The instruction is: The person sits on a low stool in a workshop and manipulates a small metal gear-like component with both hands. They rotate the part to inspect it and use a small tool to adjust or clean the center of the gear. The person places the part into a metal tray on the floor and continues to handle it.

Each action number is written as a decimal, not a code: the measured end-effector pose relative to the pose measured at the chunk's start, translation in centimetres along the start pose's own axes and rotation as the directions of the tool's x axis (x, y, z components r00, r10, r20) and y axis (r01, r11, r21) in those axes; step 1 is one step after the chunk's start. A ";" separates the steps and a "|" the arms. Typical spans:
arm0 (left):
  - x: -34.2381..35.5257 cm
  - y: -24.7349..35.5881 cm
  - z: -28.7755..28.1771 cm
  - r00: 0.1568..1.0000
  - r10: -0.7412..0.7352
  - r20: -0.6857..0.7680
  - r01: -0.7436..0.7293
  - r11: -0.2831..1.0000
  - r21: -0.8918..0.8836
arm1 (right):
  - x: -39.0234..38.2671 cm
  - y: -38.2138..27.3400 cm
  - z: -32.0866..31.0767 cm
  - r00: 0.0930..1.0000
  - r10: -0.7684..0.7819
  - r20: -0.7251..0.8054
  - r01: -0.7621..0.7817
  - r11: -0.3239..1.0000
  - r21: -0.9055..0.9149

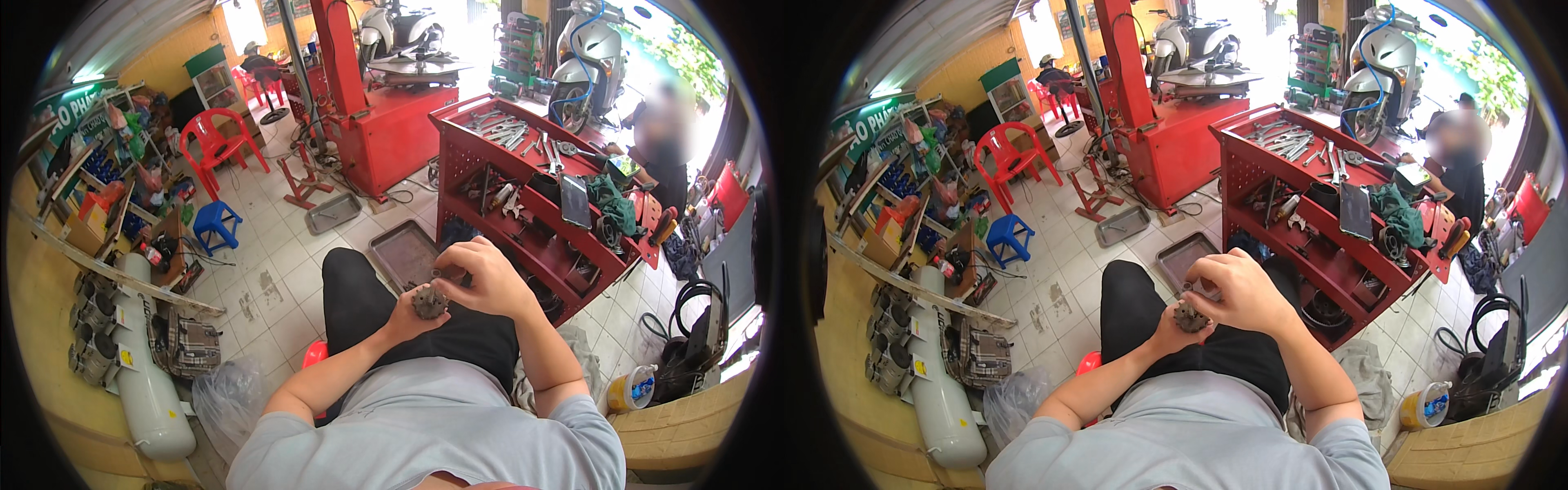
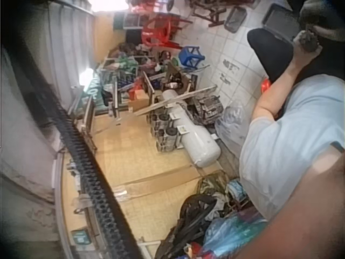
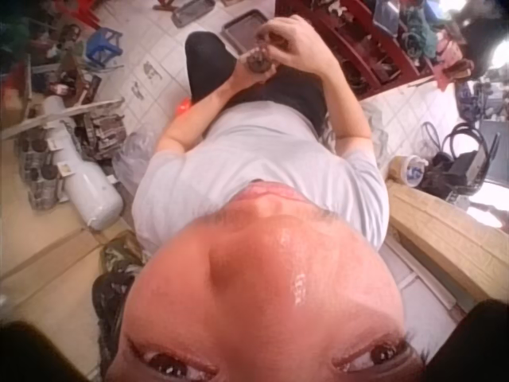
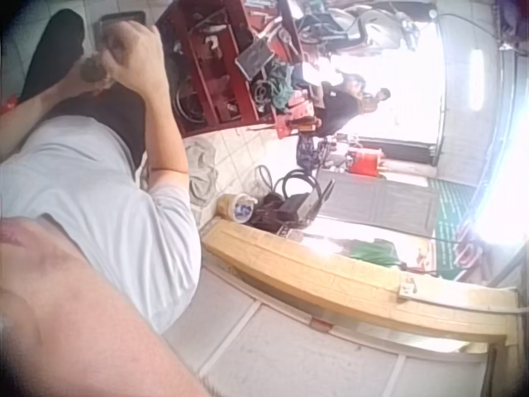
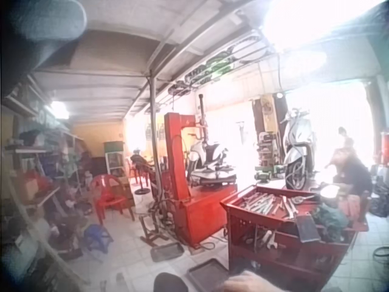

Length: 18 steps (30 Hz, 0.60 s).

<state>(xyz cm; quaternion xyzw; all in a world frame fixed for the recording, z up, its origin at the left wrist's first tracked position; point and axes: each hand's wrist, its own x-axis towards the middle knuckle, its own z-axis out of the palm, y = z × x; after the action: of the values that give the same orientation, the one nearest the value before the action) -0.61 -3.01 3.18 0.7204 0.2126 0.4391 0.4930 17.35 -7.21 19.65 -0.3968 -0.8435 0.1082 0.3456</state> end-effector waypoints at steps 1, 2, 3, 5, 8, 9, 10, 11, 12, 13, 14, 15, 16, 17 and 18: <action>-0.1 -0.2 0.0 1.000 -0.008 0.000 0.008 1.000 -0.001 | 0.1 -0.1 -0.1 1.000 0.013 0.012 -0.013 1.000 -0.006; -0.2 -0.4 -0.1 1.000 -0.016 0.001 0.016 1.000 -0.002 | 0.1 -0.2 -0.2 0.999 0.027 0.024 -0.026 1.000 -0.013; -0.2 -0.6 -0.1 1.000 -0.024 0.001 0.024 1.000 -0.003 | 0.2 -0.3 -0.3 0.999 0.039 0.036 -0.039 0.999 -0.020; 0.0 -0.3 0.0 1.000 0.003 -0.010 -0.003 1.000 -0.009 | 0.1 -0.1 0.0 0.999 -0.038 -0.013 0.038 0.999 0.017; 0.0 -0.2 0.0 1.000 -0.005 -0.001 0.005 1.000 -0.006 | 0.0 0.0 -0.1 1.000 -0.027 -0.012 0.027 1.000 0.012; -0.1 -0.3 0.0 1.000 -0.017 0.007 0.017 1.000 -0.003 | -0.1 0.0 -0.1 1.000 -0.002 0.000 0.002 1.000 0.001; -0.1 -0.3 0.0 1.000 -0.023 0.007 0.023 1.000 -0.011 | 0.0 -0.2 -0.3 1.000 0.012 0.007 -0.012 1.000 -0.006; -0.1 -0.3 0.0 1.000 -0.029 0.008 0.029 0.999 -0.020 | 0.0 -0.4 -0.5 1.000 0.025 0.014 -0.025 1.000 -0.013; -0.2 -0.4 0.0 0.999 -0.035 0.009 0.035 0.999 -0.028 | 0.1 -0.5 -0.6 0.999 0.038 0.020 -0.038 0.999 -0.020; -0.1 -0.3 0.0 1.000 -0.021 0.006 0.021 1.000 -0.022 | 0.1 -0.4 -0.4 1.000 -0.005 -0.005 0.005 1.000 -0.010; 0.0 -0.1 0.0 1.000 -0.006 0.004 0.006 1.000 -0.015 | 0.0 -0.1 -0.1 0.998 -0.048 -0.031 0.048 0.999 -0.001; 0.0 0.0 0.0 1.000 0.008 0.002 -0.008 1.000 -0.008 | 0.0 0.0 0.1 0.994 -0.090 -0.058 0.091 0.996 0.007; 0.0 0.0 0.0 1.000 -0.002 0.004 0.002 1.000 -0.011 | 0.0 0.1 0.2 0.997 -0.066 -0.047 0.066 0.998 0.006; -0.1 -0.1 0.0 1.000 -0.012 0.006 0.012 1.000 -0.015 | -0.1 0.2 0.2 0.998 -0.042 -0.036 0.042 0.999 0.006; -0.1 -0.2 -0.1 1.000 -0.022 0.009 0.022 1.000 -0.018 | -0.1 0.2 0.3 1.000 -0.017 -0.026 0.017 1.000 0.005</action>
<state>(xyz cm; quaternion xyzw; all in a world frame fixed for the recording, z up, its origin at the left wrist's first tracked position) -0.70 -2.98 3.00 0.7154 0.2146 0.4324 0.5052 17.34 -7.10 19.32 -0.3901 -0.8420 0.1023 0.3584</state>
